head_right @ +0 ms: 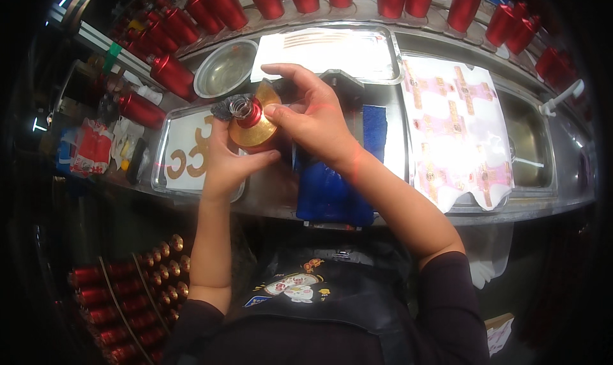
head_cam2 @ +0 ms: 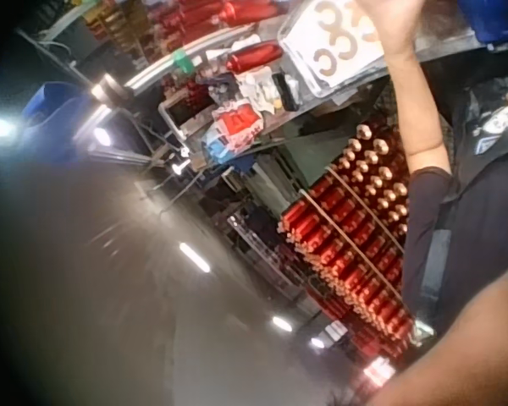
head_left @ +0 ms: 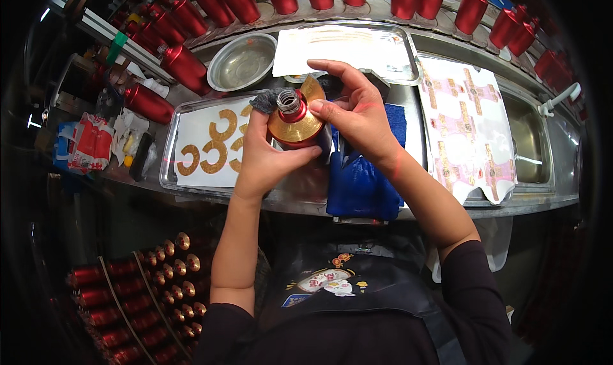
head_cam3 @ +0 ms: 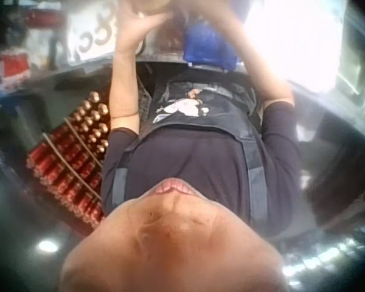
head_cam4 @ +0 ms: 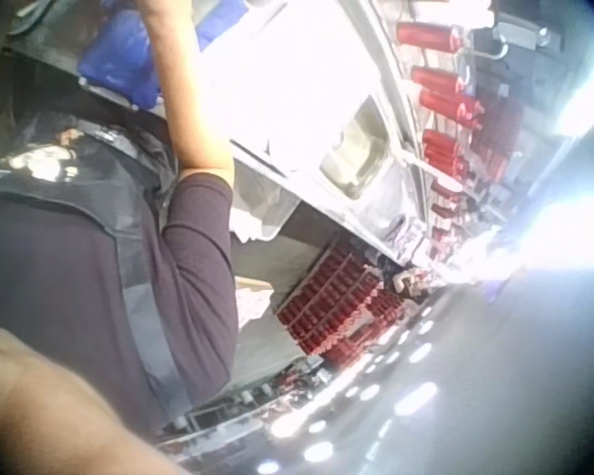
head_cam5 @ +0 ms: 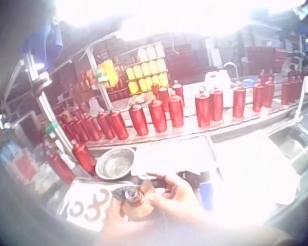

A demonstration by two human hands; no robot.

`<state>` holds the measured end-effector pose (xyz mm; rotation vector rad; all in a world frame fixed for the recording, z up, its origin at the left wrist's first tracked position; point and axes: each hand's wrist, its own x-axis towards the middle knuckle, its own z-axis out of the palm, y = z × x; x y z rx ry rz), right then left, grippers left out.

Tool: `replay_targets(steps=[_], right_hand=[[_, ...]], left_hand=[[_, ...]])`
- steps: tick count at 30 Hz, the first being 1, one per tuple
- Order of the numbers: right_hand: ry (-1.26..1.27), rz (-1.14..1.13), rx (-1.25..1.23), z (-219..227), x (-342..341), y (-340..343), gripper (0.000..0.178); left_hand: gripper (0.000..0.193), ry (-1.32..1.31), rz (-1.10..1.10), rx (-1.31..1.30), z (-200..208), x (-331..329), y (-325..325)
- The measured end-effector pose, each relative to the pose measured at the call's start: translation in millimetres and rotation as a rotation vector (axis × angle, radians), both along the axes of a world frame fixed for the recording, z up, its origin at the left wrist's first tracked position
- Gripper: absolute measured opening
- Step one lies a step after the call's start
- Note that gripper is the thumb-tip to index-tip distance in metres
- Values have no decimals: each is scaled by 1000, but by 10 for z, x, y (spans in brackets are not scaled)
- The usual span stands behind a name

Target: The person applies gold decorative stickers to the necks of red cylindrical bottles, then wipes the bottles with a blue cloth and secures a rubber band around the base. The process is repeated for multiple bottles.

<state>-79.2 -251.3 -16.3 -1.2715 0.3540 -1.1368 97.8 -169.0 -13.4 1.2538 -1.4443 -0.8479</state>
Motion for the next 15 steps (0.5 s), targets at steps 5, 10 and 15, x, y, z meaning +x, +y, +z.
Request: replay_targets(steps=[5, 10, 15], right_hand=[[67, 14, 60, 30, -32, -12, 59], [71, 27, 54, 38, -37, 16, 59], [35, 7, 87, 60, -31, 51, 61]], left_hand=[[98, -98, 53, -102, 0, 72, 14], [101, 130, -61, 4, 8, 79, 51], [96, 172, -68, 69, 59, 104, 46]])
